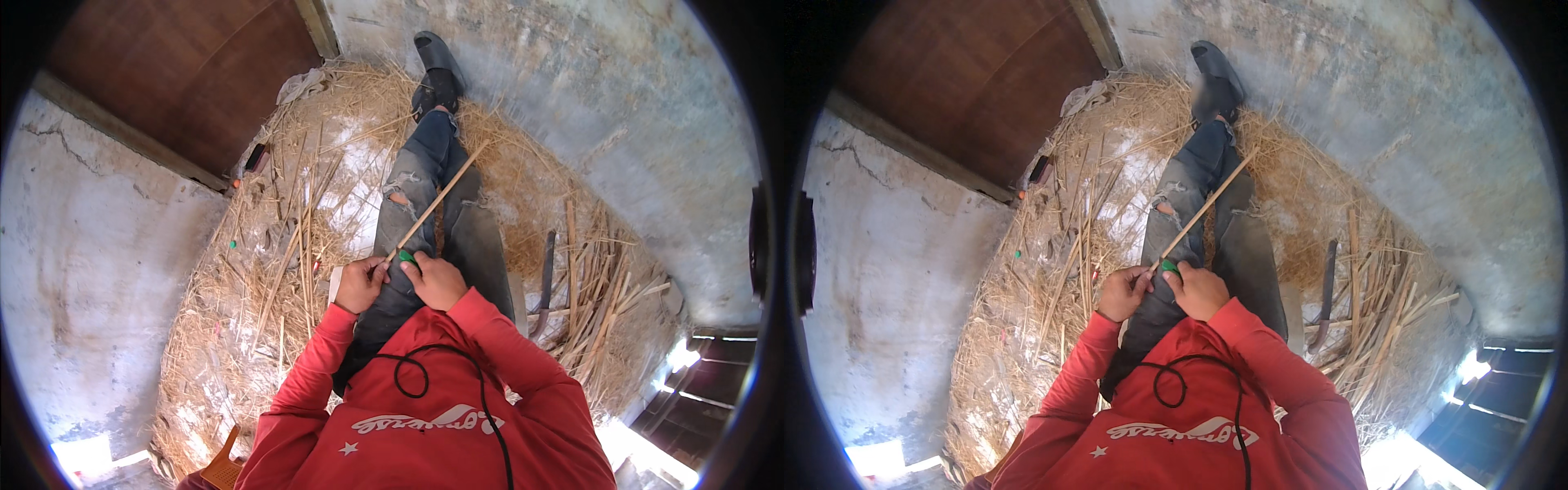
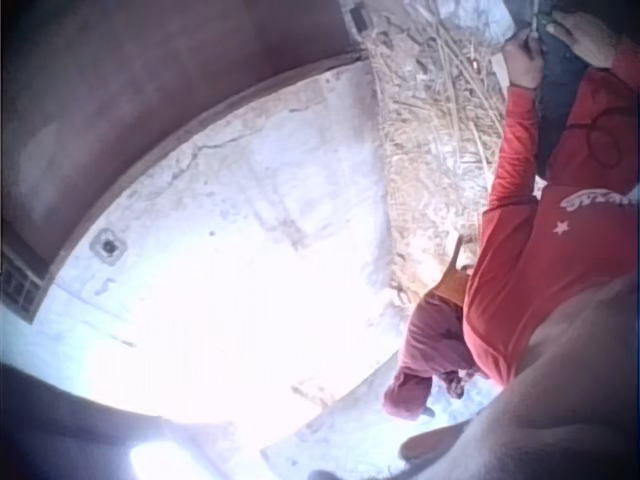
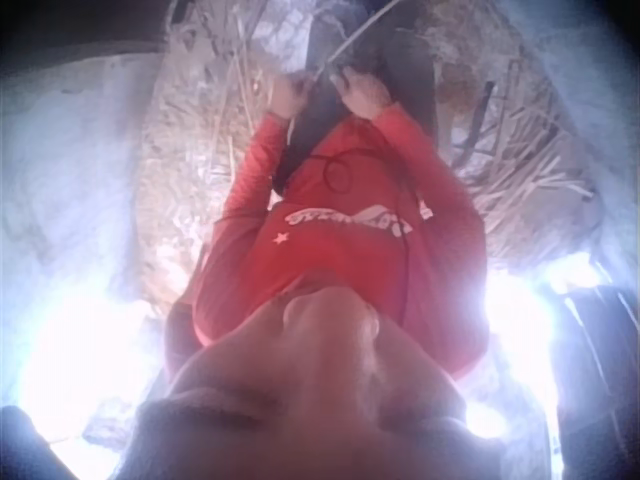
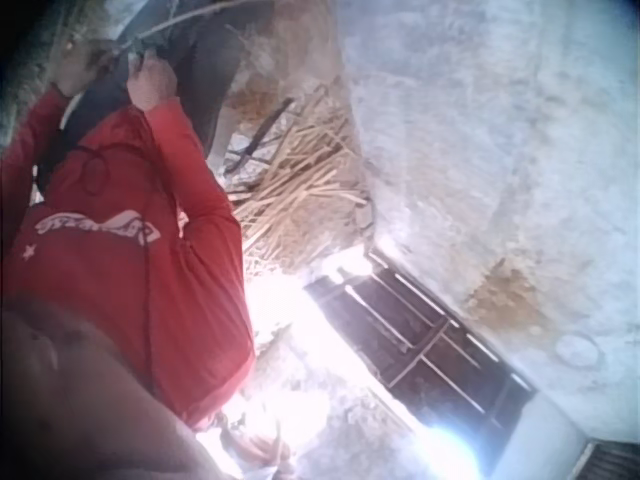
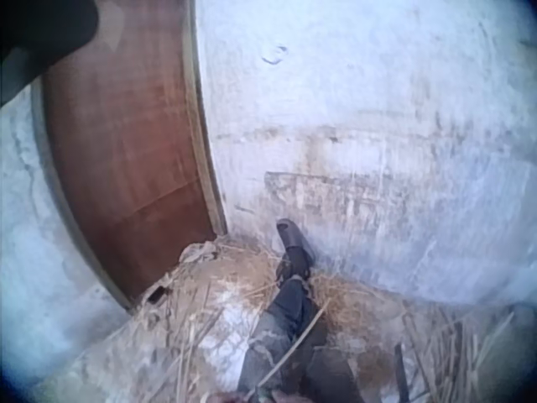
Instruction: The person trims and shaves a thin bamboo stick using a knife, rotating the stick and making repeated downward cuts while sitting on a floor covered in shavings.
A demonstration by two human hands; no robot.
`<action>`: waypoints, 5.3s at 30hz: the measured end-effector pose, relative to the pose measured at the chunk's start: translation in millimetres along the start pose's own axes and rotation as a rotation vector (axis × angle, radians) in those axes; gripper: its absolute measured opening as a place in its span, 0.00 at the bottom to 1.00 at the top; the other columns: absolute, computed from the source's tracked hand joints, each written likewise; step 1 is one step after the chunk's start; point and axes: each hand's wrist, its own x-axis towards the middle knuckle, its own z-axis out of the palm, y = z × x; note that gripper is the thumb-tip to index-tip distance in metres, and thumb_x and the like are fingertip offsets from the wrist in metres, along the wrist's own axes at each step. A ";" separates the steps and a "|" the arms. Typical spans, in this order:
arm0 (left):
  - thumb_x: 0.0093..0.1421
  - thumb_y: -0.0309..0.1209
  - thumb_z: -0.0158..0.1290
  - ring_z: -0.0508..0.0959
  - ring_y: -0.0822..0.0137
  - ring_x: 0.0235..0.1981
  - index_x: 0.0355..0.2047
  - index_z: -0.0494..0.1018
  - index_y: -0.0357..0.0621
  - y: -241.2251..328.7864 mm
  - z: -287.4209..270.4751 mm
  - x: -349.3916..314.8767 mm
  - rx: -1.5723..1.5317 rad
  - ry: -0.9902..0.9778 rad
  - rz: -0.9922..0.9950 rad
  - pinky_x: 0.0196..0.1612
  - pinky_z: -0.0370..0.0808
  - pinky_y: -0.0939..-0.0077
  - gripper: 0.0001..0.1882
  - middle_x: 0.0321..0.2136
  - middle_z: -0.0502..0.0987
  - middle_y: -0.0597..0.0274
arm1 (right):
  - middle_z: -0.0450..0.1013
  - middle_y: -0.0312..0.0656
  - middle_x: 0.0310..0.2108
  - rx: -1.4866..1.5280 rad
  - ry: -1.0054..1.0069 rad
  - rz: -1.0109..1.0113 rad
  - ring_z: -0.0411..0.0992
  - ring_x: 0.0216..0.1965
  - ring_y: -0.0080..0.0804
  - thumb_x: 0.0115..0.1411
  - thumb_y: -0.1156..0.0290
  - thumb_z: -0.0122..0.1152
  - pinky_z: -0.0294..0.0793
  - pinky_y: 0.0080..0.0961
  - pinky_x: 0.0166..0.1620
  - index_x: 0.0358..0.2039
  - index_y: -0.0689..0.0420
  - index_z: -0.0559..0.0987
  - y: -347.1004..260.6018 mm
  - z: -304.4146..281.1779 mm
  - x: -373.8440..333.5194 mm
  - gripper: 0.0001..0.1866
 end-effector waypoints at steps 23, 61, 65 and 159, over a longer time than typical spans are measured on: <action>0.71 0.27 0.54 0.73 0.78 0.22 0.43 0.82 0.31 -9.7 -107.0 -166.4 -0.089 -0.060 -0.262 0.26 0.71 0.79 0.11 0.20 0.77 0.64 | 0.79 0.60 0.36 0.214 0.305 0.171 0.76 0.41 0.65 0.69 0.46 0.56 0.73 0.55 0.43 0.40 0.57 0.80 32.4 0.3 27.8 0.24; 0.73 0.33 0.52 0.65 0.83 0.19 0.41 0.83 0.32 -52.1 -168.6 -224.0 -0.239 0.164 -0.348 0.22 0.61 0.83 0.15 0.20 0.74 0.71 | 0.73 0.44 0.21 0.299 0.817 0.209 0.73 0.25 0.40 0.71 0.40 0.52 0.71 0.38 0.33 0.32 0.61 0.80 165.3 -80.8 89.3 0.32; 0.75 0.35 0.50 0.64 0.84 0.19 0.44 0.80 0.34 -36.6 -129.7 -181.2 -0.314 0.188 -0.367 0.22 0.60 0.84 0.15 0.19 0.69 0.75 | 0.58 0.28 0.16 0.971 0.764 0.369 0.55 0.16 0.20 0.71 0.43 0.55 0.54 0.24 0.20 0.25 0.49 0.71 149.4 -146.4 90.0 0.25; 0.75 0.31 0.49 0.69 0.81 0.22 0.49 0.80 0.35 116.4 -30.0 -2.2 -0.443 0.270 0.241 0.26 0.65 0.85 0.13 0.25 0.75 0.69 | 0.56 0.23 0.16 0.919 0.580 -0.109 0.51 0.15 0.11 0.73 0.47 0.53 0.48 0.20 0.18 0.38 0.57 0.79 1.3 -218.1 80.9 0.23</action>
